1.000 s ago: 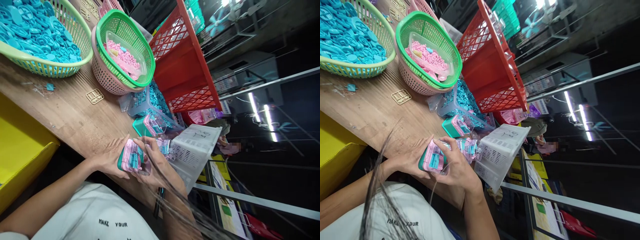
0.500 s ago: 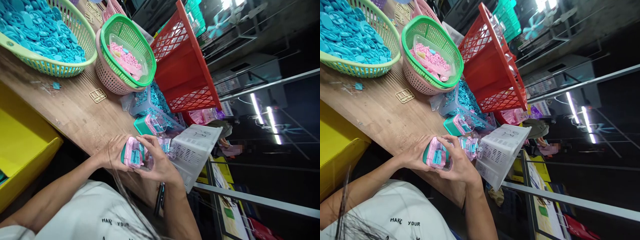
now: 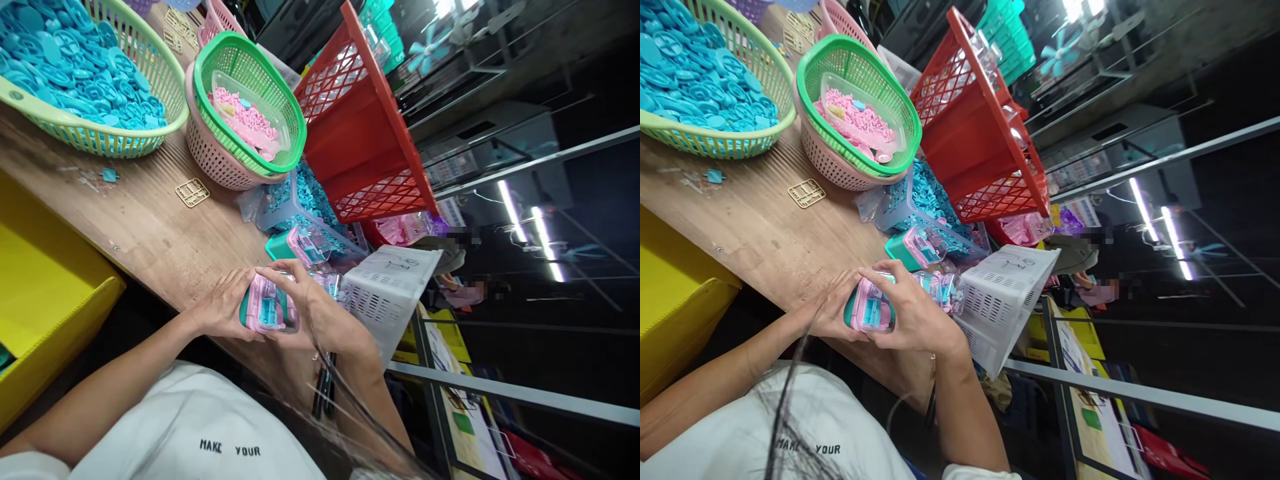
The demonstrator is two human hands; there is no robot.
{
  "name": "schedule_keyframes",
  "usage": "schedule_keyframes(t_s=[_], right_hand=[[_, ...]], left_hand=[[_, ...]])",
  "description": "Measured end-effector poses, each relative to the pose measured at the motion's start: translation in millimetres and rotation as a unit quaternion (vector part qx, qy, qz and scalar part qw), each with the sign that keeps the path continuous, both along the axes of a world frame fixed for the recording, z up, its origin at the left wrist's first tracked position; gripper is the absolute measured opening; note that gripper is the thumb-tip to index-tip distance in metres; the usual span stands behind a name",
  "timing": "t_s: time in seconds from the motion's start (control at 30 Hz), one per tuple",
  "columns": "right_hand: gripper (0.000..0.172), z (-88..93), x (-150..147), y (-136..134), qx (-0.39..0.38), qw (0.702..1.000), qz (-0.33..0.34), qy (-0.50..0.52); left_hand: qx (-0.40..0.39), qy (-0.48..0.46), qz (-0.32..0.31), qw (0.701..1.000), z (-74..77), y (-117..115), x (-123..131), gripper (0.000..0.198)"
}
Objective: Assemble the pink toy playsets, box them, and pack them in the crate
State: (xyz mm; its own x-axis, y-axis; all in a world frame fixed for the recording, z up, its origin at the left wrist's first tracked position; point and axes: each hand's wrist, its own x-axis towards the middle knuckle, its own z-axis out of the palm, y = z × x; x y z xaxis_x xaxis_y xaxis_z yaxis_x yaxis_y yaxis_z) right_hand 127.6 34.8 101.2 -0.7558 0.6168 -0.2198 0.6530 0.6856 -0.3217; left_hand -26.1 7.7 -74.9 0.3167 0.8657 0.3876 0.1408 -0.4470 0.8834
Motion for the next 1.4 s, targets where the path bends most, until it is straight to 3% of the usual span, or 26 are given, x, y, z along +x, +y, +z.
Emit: schedule_keyframes(t_s=[0.23,0.37,0.5,0.83,0.97,1.2,1.33,1.4], right_hand=[[0.095,-18.0,16.0,-5.3,0.010,0.997,-0.024,0.077],[0.095,-23.0,20.9,-11.3,0.015,0.995,-0.046,0.085],[0.101,-22.5,21.9,-12.7,0.023,0.996,-0.043,0.072],[0.099,-5.8,5.0,1.8,0.002,1.000,-0.010,0.018],[0.104,-10.3,8.5,2.2,-0.011,0.999,-0.016,0.032],[0.113,-38.8,15.4,-19.4,0.009,0.984,-0.123,0.127],[0.122,-55.8,-8.6,-39.3,0.050,0.950,-0.258,0.171],[0.125,-60.0,-21.7,-47.0,0.075,0.932,-0.292,0.203]], left_hand=[[0.006,-0.012,-0.024,1.000,12.0,1.8,-5.8,0.107],[-0.002,0.005,-0.022,1.000,10.4,2.5,-5.2,0.107],[0.017,-0.008,-0.015,1.000,6.3,3.7,-2.5,0.110],[0.017,-0.021,-0.032,0.999,13.6,3.6,-9.3,0.106],[0.017,-0.026,-0.032,0.999,14.0,5.4,-8.9,0.107],[-0.019,0.001,-0.063,0.998,23.2,12.3,-33.0,0.099],[-0.012,0.025,-0.055,0.998,22.7,7.4,-47.5,0.102],[0.018,0.005,-0.031,0.999,22.7,0.9,-49.2,0.109]])
